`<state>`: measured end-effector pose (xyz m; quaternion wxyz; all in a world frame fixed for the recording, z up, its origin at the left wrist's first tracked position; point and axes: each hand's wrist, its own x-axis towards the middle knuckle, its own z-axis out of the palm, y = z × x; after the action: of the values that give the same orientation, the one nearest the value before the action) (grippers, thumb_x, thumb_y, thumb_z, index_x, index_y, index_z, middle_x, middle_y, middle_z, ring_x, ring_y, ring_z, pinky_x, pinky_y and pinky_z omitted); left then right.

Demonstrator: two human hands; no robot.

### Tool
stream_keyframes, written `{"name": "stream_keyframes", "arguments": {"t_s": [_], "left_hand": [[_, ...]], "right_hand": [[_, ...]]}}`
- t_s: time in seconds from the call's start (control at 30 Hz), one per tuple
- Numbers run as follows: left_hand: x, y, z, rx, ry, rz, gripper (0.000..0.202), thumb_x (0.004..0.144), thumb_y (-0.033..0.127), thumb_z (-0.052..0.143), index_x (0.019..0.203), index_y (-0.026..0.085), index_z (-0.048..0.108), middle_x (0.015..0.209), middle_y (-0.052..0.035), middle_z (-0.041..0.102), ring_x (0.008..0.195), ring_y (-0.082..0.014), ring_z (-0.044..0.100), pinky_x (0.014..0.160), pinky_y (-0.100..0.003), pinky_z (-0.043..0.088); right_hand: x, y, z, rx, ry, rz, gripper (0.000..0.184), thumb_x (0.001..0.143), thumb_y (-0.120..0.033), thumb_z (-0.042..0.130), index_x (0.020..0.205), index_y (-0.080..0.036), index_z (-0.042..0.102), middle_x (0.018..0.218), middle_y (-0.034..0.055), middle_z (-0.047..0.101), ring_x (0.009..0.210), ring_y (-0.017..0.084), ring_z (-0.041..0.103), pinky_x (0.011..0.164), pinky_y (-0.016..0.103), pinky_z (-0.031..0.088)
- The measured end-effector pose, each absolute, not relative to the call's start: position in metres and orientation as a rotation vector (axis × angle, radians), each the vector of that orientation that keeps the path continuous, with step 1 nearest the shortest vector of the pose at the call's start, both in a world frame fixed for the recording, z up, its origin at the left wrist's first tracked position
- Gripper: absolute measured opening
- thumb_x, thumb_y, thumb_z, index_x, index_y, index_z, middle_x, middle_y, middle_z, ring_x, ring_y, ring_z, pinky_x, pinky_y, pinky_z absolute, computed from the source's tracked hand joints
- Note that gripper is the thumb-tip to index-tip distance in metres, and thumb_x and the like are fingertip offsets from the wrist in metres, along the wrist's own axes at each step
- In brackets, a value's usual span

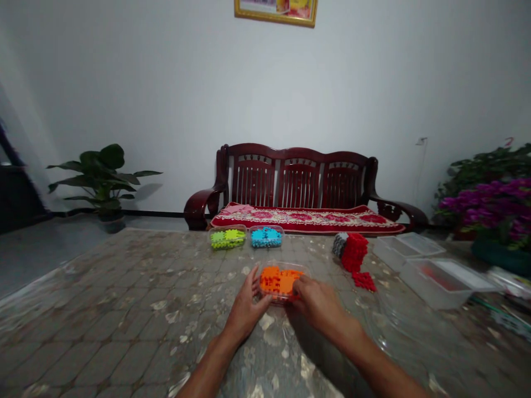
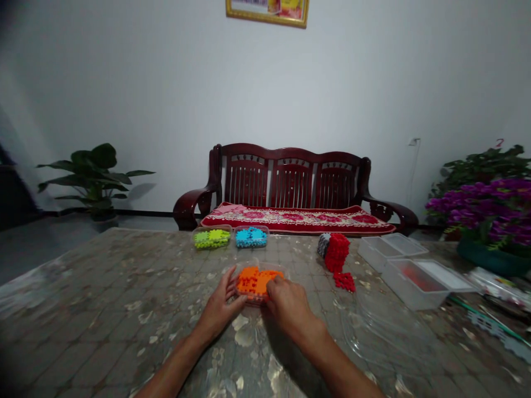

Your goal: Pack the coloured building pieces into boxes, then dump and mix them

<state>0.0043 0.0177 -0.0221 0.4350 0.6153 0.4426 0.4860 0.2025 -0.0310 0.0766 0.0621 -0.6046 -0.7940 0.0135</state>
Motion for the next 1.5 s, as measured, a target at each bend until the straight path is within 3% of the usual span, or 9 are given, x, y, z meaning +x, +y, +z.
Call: {"name": "stream_keyframes", "arguments": {"t_s": [0.13,0.33,0.6,0.87,1.3,1.5], "left_hand": [[0.004,0.017,-0.020,1.497,1.088,1.205,0.091,0.078,0.036,0.069,0.156,0.015,0.026,0.145,-0.0214,0.056,0.129,-0.0293,0.062,0.113,-0.050,0.047],[0.003,0.019,-0.028,1.541,1.155,1.157,0.089,0.079,0.033,0.067,0.157,0.014,0.027,0.143,-0.0210,0.059,0.129,-0.0290,0.062,0.113,-0.050,0.046],[0.000,0.021,-0.035,1.582,1.191,1.122,0.089,0.077,0.029,0.066,0.157,0.012,0.032,0.140,-0.0220,0.061,0.129,-0.0309,0.063,0.112,-0.048,0.047],[-0.001,0.024,-0.043,1.613,1.213,1.108,0.085,0.074,0.024,0.064,0.155,0.014,0.038,0.141,-0.0194,0.062,0.130,-0.0297,0.062,0.113,-0.048,0.046],[-0.003,0.023,-0.043,1.625,1.242,1.059,0.081,0.073,0.022,0.063,0.152,0.016,0.044,0.146,-0.0152,0.060,0.132,-0.0281,0.060,0.114,-0.043,0.046],[-0.003,0.021,-0.038,1.656,1.260,1.049,0.078,0.074,0.022,0.062,0.150,0.016,0.046,0.147,-0.0159,0.058,0.131,-0.0285,0.061,0.113,-0.044,0.046]], "right_hand": [[0.197,-0.031,0.070,-1.904,-2.419,-0.032,0.022,0.094,-0.023,0.055,0.108,-0.017,0.071,0.111,0.0158,0.074,0.090,0.029,0.073,0.067,0.032,0.049],[0.223,-0.011,0.051,-1.983,-2.313,-0.157,0.022,0.098,-0.026,0.049,0.108,-0.019,0.068,0.108,0.0117,0.073,0.086,0.022,0.072,0.064,0.027,0.046],[0.272,0.038,0.040,-2.170,-2.107,-0.257,0.020,0.097,-0.029,0.054,0.111,-0.020,0.065,0.119,0.0111,0.068,0.090,0.022,0.071,0.065,0.027,0.043],[0.290,0.099,0.032,-2.242,-1.997,-0.195,0.024,0.099,-0.025,0.047,0.117,-0.021,0.062,0.126,0.0114,0.064,0.099,0.022,0.070,0.073,0.028,0.046],[0.297,0.154,0.023,-2.142,-1.848,-0.107,0.024,0.094,-0.019,0.053,0.115,-0.020,0.065,0.127,0.0102,0.063,0.104,0.022,0.065,0.085,0.029,0.046],[0.302,0.134,-0.004,-2.096,-1.727,-0.135,0.041,0.092,-0.015,0.047,0.131,-0.019,0.057,0.128,0.0124,0.061,0.114,0.023,0.061,0.095,0.031,0.046]]}}
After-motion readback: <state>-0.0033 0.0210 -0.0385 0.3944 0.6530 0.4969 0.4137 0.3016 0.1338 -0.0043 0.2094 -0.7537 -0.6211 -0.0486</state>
